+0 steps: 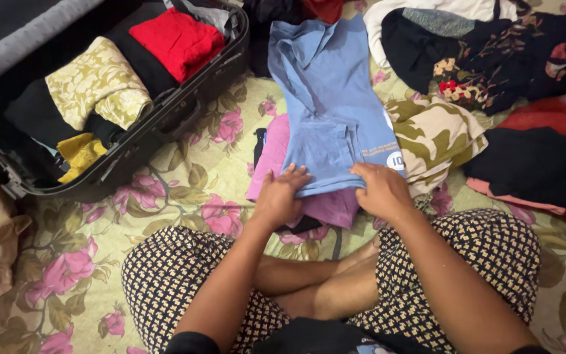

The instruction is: The person folds various garments, including a yellow top, a black top, a patterned yellow-green top, and a blue t-shirt, and places them into an open suitcase. The person handles each item one at a time, smoothing and folding them before packing.

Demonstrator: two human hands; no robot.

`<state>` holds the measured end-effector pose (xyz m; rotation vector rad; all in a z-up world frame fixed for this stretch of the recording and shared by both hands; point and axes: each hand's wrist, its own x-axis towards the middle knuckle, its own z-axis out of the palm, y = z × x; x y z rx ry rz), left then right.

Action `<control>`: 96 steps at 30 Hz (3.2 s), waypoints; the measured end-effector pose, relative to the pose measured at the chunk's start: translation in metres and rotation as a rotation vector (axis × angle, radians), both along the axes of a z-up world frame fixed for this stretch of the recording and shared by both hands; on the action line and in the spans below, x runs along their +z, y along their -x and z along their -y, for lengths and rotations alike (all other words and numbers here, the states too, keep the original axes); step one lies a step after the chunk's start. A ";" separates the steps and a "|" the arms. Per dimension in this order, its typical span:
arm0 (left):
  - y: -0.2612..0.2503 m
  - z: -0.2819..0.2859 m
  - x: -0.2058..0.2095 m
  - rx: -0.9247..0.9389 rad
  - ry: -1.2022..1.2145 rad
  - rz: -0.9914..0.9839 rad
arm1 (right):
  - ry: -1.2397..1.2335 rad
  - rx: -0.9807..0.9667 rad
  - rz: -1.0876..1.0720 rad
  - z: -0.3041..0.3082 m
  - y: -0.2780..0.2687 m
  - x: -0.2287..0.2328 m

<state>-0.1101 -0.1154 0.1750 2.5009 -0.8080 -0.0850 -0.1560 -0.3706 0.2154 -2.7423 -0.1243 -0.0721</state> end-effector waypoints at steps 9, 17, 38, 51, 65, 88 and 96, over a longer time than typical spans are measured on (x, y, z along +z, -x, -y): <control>-0.019 0.001 -0.027 -0.038 0.020 0.121 | 0.165 0.004 -0.076 -0.001 0.006 -0.018; -0.049 0.001 0.059 0.022 0.115 0.187 | 0.063 -0.031 0.196 0.000 -0.013 0.065; 0.049 -0.073 0.054 -0.019 -0.473 -0.176 | 0.010 0.376 -0.260 -0.074 0.060 0.078; -0.030 0.022 0.035 -0.598 -0.125 -0.416 | -0.577 0.329 -0.485 -0.028 0.021 0.053; -0.114 0.000 -0.046 -0.402 0.493 -0.993 | -0.293 0.218 -0.080 -0.027 -0.187 -0.027; -0.155 -0.014 -0.048 -0.239 0.833 -1.153 | 0.203 0.243 0.233 -0.034 -0.349 -0.037; -0.127 -0.013 0.004 -0.450 0.623 -0.887 | -0.885 0.563 -0.488 0.000 -0.153 0.032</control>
